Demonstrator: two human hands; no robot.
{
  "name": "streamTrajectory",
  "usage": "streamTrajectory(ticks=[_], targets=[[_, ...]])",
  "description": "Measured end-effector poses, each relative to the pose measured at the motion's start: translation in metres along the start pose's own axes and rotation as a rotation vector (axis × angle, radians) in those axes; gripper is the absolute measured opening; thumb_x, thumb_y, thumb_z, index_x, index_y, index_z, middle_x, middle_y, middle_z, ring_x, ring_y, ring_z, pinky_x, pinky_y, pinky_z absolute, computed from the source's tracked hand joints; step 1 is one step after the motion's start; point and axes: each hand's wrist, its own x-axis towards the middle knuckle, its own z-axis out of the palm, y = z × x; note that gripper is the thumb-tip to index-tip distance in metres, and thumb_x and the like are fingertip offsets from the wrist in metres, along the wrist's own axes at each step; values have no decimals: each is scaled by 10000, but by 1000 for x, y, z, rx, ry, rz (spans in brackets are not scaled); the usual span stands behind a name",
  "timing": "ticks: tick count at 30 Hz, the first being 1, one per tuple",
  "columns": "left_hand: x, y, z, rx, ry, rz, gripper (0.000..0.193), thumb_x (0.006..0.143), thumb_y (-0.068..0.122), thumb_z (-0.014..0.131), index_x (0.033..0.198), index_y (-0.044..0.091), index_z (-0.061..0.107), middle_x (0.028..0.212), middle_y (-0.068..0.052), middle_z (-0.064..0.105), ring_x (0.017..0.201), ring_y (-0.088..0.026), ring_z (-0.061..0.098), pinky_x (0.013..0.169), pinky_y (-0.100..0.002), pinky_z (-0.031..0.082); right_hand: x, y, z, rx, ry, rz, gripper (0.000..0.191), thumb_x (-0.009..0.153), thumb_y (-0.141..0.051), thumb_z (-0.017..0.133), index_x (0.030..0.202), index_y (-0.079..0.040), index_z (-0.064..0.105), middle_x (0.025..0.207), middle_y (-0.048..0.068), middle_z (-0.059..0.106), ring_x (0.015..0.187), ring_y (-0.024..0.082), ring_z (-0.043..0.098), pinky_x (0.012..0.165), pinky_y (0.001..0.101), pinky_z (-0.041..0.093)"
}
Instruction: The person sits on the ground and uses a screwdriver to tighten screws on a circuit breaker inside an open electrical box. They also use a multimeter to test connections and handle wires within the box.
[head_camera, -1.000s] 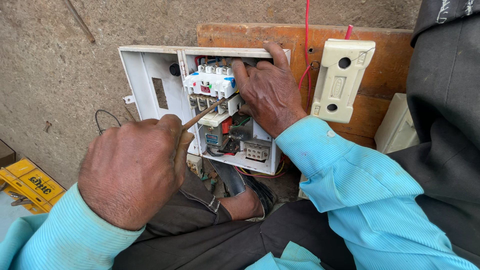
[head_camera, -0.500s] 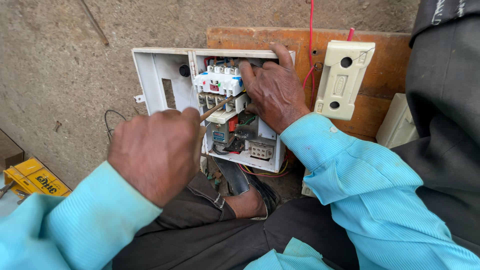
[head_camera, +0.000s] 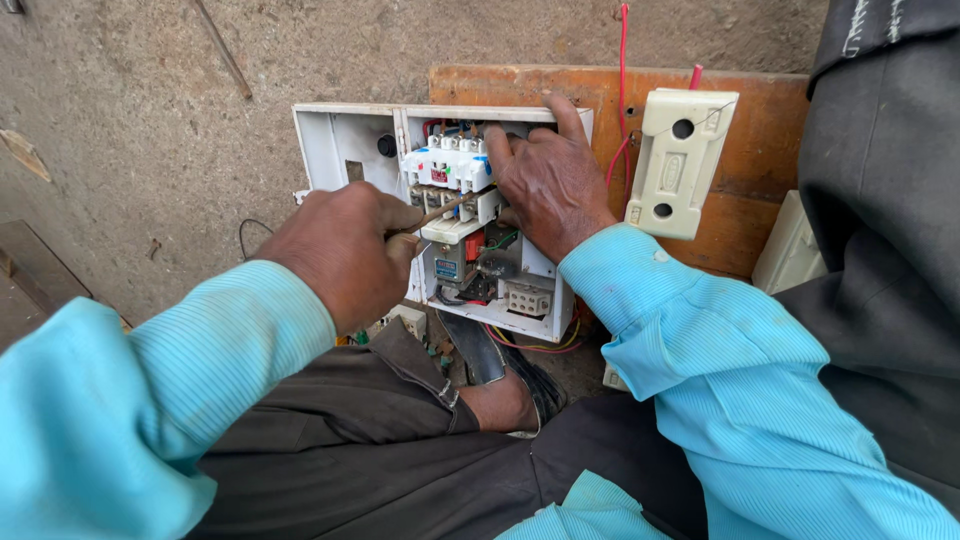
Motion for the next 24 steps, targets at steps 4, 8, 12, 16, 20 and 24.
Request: streamTrajectory(ticks=[4, 8, 12, 16, 20, 24], targets=[[-11, 16, -14, 571, -212, 152, 521, 1097, 194, 427, 1607, 218, 326, 1047, -178, 737, 935, -322, 759, 810, -465, 645, 1, 2, -2, 20, -2, 6, 795, 721, -348, 890, 1349, -6, 543, 803, 49, 736, 840, 238, 708, 1194, 457, 213], [-17, 16, -17, 627, -109, 236, 375, 1111, 212, 432, 1453, 113, 548, 1027, -173, 743, 919, -330, 767, 783, -478, 655, 4, 1, -8, 17, -94, 19, 901, 661, -419, 913, 1360, -7, 521, 770, 69, 734, 832, 255, 705, 1189, 456, 200], [-7, 10, -16, 17, -90, -29, 375, 1046, 389, 563, 1377, 241, 659, 1039, -152, 737, 970, -306, 736, 956, -462, 572, 4, 2, -7, 35, -96, 10, 856, 704, -417, 908, 1356, -21, 520, 750, 65, 735, 852, 255, 706, 1207, 456, 197], [-3, 9, -16, 34, -11, -6, 308, 1020, 305, 574, 1277, 291, 744, 1034, -105, 763, 953, -279, 758, 941, -445, 585, 2, 3, -1, 13, -27, -3, 898, 667, -423, 914, 1356, -6, 516, 766, 61, 732, 829, 253, 709, 1184, 460, 205], [-13, 19, -8, 788, -170, 317, 373, 1119, 271, 452, 1214, 21, 713, 991, -161, 750, 943, -276, 770, 789, -450, 667, 3, 1, -3, 8, -50, 2, 894, 699, -381, 916, 1402, -6, 510, 757, 40, 732, 838, 233, 709, 1220, 439, 199], [-15, 16, -5, 449, -65, 162, 294, 1090, 263, 512, 1258, 73, 660, 1017, -174, 756, 929, -299, 766, 823, -460, 630, 5, 1, -7, 44, -123, 13, 915, 658, -411, 928, 1373, -23, 510, 746, 70, 736, 859, 265, 704, 1202, 453, 183]])
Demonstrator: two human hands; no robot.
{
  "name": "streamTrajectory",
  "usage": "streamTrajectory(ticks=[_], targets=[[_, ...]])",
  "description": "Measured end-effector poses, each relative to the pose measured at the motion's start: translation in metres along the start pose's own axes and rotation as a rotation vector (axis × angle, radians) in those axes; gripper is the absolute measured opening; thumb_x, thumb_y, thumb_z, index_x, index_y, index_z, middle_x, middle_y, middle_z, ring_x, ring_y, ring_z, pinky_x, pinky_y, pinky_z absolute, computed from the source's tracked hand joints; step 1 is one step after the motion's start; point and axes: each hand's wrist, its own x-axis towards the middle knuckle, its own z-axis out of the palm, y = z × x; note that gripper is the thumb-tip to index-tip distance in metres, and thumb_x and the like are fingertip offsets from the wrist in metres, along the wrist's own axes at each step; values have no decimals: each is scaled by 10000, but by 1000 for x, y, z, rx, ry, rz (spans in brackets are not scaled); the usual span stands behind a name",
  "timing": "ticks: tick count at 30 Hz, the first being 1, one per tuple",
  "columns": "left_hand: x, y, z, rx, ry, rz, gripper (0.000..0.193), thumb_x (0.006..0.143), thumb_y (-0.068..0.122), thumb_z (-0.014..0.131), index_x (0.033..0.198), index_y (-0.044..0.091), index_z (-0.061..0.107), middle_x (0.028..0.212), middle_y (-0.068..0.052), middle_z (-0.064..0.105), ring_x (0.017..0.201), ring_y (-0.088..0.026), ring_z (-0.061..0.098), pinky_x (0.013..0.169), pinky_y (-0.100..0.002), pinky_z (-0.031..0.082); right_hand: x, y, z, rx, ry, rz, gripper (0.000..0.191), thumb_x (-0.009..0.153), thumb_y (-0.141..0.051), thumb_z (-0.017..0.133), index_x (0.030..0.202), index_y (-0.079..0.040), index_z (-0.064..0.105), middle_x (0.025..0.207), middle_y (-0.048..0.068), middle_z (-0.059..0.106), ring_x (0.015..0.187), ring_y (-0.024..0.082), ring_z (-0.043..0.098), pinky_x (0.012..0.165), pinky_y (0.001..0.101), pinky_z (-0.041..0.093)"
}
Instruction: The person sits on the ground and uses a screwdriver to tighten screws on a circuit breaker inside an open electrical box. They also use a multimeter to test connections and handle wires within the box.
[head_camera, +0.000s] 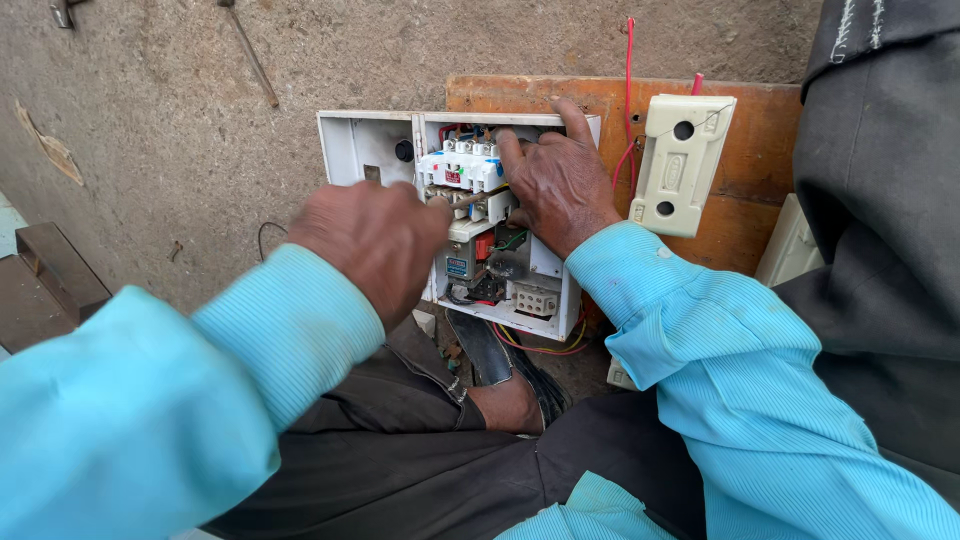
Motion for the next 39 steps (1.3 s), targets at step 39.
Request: streamTrajectory(ticks=[39], targets=[[1, 0, -1, 246, 42, 125, 261, 1079, 226, 524, 1227, 120, 711, 993, -156, 743, 854, -268, 751, 718, -436, 644, -1, 0, 1, 10, 101, -18, 844, 671, -350, 911, 1352, -9, 548, 757, 67, 738, 818, 249, 713, 1187, 443, 221]])
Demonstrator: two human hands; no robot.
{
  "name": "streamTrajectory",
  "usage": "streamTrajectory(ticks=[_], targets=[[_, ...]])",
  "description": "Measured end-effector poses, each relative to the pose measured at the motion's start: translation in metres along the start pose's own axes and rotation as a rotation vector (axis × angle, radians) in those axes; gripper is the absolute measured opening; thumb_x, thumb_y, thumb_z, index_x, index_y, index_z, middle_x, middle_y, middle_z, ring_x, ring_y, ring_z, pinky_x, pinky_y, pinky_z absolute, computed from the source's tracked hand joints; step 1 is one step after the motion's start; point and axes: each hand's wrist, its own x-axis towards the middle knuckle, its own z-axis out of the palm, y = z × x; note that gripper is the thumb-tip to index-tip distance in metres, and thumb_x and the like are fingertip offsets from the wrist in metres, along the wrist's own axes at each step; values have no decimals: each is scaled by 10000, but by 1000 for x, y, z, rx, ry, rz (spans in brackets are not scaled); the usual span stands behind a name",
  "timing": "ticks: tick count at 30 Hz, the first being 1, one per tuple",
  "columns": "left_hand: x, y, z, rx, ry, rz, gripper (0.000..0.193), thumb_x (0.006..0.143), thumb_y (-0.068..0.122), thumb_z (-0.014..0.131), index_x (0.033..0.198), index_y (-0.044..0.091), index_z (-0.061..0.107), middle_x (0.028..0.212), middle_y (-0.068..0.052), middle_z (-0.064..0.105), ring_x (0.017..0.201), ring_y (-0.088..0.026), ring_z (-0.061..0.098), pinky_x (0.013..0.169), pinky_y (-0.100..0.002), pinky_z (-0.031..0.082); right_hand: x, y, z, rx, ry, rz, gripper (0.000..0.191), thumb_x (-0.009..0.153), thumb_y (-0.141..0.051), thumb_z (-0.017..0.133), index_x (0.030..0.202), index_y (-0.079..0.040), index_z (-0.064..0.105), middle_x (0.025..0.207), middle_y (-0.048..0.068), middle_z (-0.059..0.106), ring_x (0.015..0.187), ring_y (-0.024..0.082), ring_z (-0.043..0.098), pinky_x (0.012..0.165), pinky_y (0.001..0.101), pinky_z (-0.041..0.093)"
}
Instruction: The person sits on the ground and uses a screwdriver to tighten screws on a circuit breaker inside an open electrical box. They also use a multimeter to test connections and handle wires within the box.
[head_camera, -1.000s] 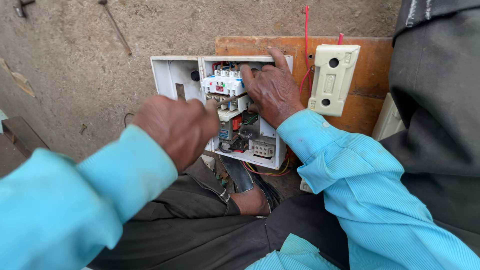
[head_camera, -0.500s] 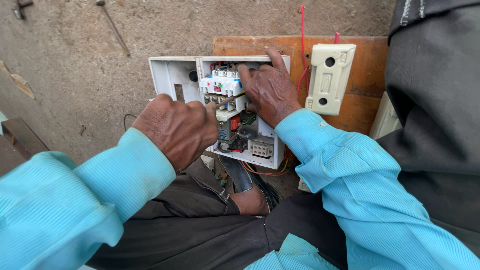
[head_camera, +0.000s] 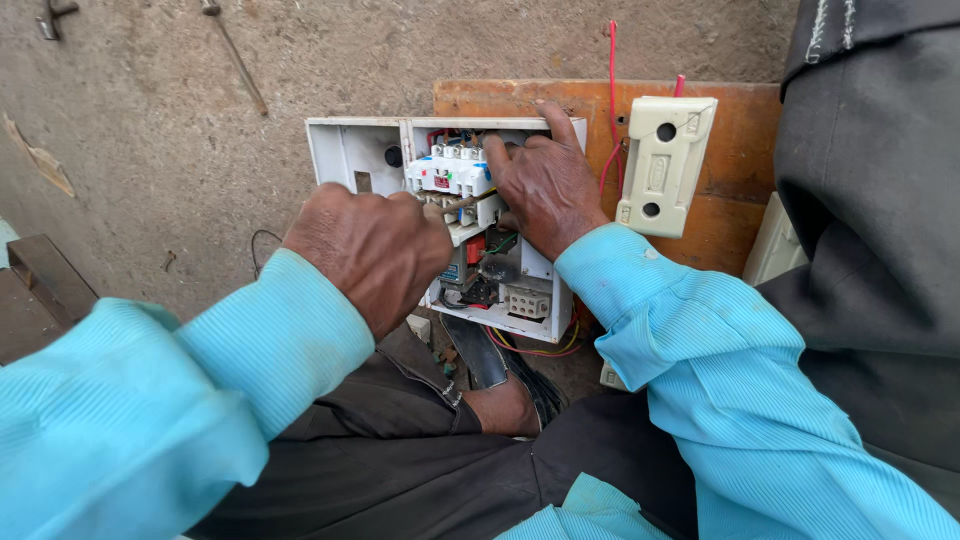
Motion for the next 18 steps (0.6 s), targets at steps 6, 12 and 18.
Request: streamTrajectory(ticks=[6, 12, 18], targets=[[8, -15, 0, -842, -51, -361, 362, 1026, 314, 608, 1381, 262, 660, 938, -140, 775, 739, -273, 761, 725, -407, 632, -2, 0, 3, -50, -4, 0, 784, 695, -337, 910, 1322, -23, 558, 753, 50, 732, 836, 244, 714, 1205, 451, 212], [-1, -3, 18, 107, -37, 36, 411, 1154, 251, 413, 1512, 50, 435, 947, -145, 745, 765, -241, 741, 662, -404, 634, -1, 0, -1, 4, -2, -5, 900, 640, -377, 932, 1353, 9, 542, 783, 74, 738, 851, 253, 712, 1191, 447, 208], [7, -14, 20, -702, 64, -279, 420, 997, 399, 628, 1369, 205, 652, 1001, -110, 785, 766, -259, 722, 701, -430, 580, -1, -1, 0, -17, -57, 11, 863, 660, -371, 931, 1347, -17, 546, 786, 68, 743, 837, 256, 712, 1199, 449, 192]])
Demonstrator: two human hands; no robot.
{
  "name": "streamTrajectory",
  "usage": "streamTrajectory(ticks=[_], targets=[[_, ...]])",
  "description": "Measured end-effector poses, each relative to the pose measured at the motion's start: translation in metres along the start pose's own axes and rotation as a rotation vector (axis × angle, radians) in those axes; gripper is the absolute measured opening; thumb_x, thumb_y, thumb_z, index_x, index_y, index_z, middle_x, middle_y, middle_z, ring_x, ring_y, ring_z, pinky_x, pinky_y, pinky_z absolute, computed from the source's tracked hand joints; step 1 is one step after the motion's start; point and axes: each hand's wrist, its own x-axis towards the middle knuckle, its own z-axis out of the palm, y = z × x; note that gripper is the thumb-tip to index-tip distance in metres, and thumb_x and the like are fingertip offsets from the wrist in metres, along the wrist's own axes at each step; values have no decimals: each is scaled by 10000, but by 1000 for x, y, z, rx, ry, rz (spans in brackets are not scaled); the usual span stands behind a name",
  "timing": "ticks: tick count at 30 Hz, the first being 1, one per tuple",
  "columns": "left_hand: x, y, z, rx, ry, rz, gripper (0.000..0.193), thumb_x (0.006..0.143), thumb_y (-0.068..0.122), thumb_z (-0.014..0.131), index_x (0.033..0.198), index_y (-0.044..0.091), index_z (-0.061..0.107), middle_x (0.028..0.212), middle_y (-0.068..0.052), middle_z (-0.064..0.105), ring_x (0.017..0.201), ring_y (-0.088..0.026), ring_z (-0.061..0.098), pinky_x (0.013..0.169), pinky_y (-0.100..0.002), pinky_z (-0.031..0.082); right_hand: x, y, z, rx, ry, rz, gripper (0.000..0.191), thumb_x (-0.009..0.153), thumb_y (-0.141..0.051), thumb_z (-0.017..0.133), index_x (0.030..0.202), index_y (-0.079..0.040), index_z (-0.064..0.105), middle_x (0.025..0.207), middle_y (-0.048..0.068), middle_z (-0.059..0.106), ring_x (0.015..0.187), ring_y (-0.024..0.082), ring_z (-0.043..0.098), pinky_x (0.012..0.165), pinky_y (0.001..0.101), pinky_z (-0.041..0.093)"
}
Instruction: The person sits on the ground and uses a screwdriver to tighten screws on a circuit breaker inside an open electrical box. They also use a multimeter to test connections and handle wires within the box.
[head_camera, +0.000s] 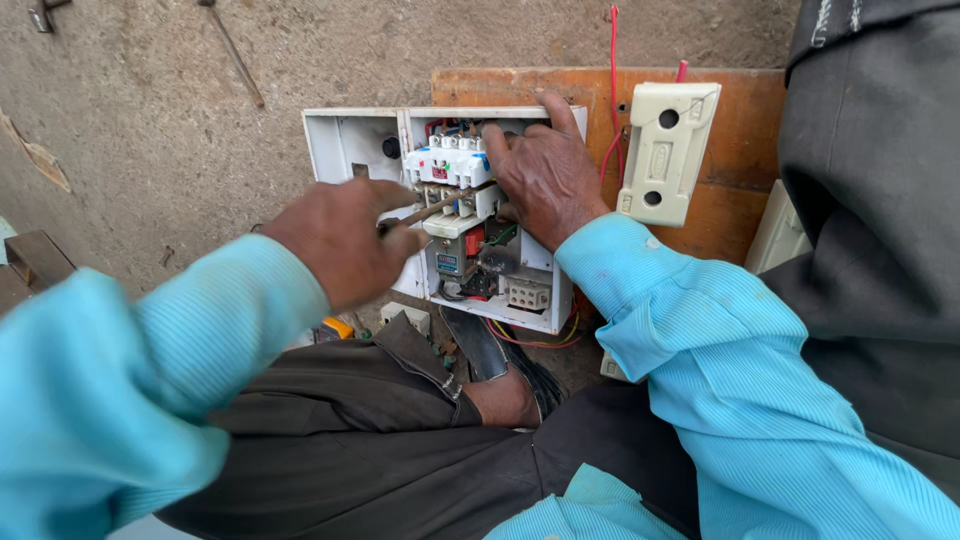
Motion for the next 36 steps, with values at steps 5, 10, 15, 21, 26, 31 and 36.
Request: streamTrajectory(ticks=[5, 10, 15, 21, 26, 31, 36], targets=[[0, 3, -6, 499, 108, 162, 304, 1004, 316, 591, 1280, 317, 719, 998, -88, 760, 862, -250, 722, 753, -440, 589, 1, 1, 1, 33, 8, -5, 868, 671, -362, 929, 1366, -15, 542, 733, 66, 734, 813, 256, 712, 1196, 455, 184], [-9, 5, -2, 722, 39, 302, 344, 1077, 262, 507, 1343, 89, 638, 894, -114, 690, 781, -234, 719, 637, -403, 628, 1, 1, -1, 24, 25, -14, 860, 665, -354, 923, 1359, -16, 544, 721, 67, 728, 829, 256, 709, 1196, 457, 199], [8, -1, -5, -253, -138, -212, 347, 1009, 335, 659, 1344, 255, 705, 857, -140, 748, 802, -265, 759, 718, -384, 619, -2, 1, 2, 3, 27, -4, 788, 719, -331, 905, 1348, -13, 552, 759, 59, 732, 847, 252, 711, 1209, 455, 206], [-3, 12, -10, 535, -37, 156, 285, 1042, 258, 563, 1275, 274, 726, 1023, -121, 749, 896, -284, 753, 795, -451, 624, -1, 2, 2, 24, 59, -16, 866, 632, -362, 919, 1325, 1, 547, 791, 71, 739, 830, 256, 712, 1173, 451, 224], [-16, 27, -12, 611, -160, 199, 301, 1112, 203, 457, 1250, 108, 706, 1078, -162, 752, 1014, -314, 747, 873, -478, 624, 1, 2, 0, 17, 23, -9, 852, 654, -401, 927, 1324, -29, 555, 782, 64, 742, 821, 269, 708, 1173, 452, 219], [1, 12, -12, -182, -42, -151, 320, 943, 318, 659, 1250, 261, 729, 1143, -142, 749, 1053, -300, 732, 1002, -439, 554, 2, 0, 1, -16, -3, 4, 898, 642, -436, 932, 1340, -22, 547, 740, 58, 737, 832, 245, 708, 1185, 445, 212], [4, 8, -7, -51, 14, -100, 321, 930, 289, 662, 1236, 318, 754, 1153, -148, 739, 1068, -336, 723, 1003, -446, 548, 1, -1, -9, -27, -5, 0, 896, 653, -418, 929, 1357, -20, 542, 723, 56, 732, 817, 245, 709, 1179, 447, 207]])
